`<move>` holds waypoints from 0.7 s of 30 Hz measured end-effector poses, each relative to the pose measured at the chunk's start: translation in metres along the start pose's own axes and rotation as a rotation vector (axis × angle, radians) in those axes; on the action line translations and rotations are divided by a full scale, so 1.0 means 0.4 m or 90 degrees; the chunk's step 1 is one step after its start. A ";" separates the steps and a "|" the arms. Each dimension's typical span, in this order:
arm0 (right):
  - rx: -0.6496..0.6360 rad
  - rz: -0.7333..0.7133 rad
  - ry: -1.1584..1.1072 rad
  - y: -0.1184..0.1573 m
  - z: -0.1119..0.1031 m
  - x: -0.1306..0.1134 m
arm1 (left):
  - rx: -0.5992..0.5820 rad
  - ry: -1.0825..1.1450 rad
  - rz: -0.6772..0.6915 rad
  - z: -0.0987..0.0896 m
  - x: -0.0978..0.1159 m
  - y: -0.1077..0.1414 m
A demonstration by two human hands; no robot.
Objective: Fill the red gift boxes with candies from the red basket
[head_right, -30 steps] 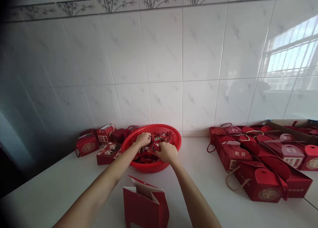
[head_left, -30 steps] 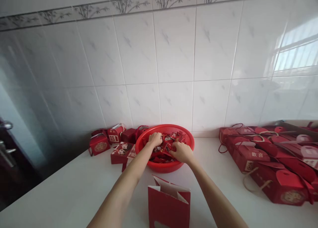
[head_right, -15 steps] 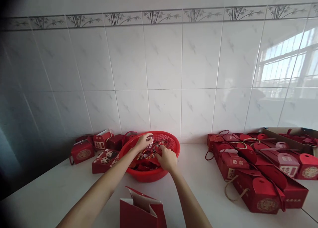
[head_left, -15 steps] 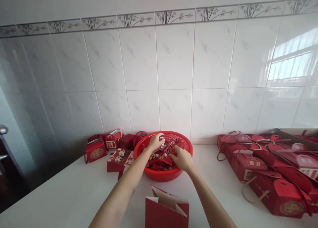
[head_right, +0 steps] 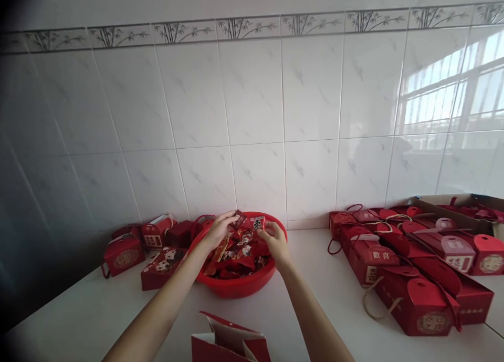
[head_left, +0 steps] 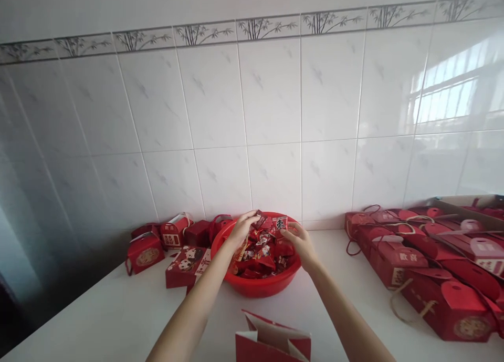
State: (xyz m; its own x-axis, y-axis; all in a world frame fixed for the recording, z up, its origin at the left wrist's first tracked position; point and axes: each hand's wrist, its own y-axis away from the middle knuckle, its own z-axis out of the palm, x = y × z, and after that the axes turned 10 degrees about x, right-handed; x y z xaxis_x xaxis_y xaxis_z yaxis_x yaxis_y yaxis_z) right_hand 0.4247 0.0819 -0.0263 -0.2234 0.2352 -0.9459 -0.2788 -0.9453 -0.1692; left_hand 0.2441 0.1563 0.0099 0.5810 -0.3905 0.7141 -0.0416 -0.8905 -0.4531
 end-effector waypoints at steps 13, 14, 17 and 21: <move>-0.053 0.198 -0.137 0.037 0.060 -0.021 | -0.007 0.328 0.134 -0.005 0.000 0.113; -0.058 0.206 -0.147 0.037 0.061 -0.022 | -0.022 0.294 0.147 -0.004 0.001 0.118; -0.083 0.204 -0.161 0.037 0.057 -0.023 | -0.068 0.254 0.146 -0.003 0.007 0.127; -0.132 0.191 -0.153 0.039 0.053 -0.020 | -0.138 0.268 0.146 -0.009 0.015 0.134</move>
State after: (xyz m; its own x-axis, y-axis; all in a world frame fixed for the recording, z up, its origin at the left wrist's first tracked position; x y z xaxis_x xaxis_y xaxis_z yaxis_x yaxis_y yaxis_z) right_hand 0.4024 0.0700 -0.0156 -0.4838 -0.0342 -0.8745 0.0202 -0.9994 0.0279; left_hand 0.2424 0.1055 -0.0082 0.1626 -0.6016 0.7821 -0.3218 -0.7816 -0.5343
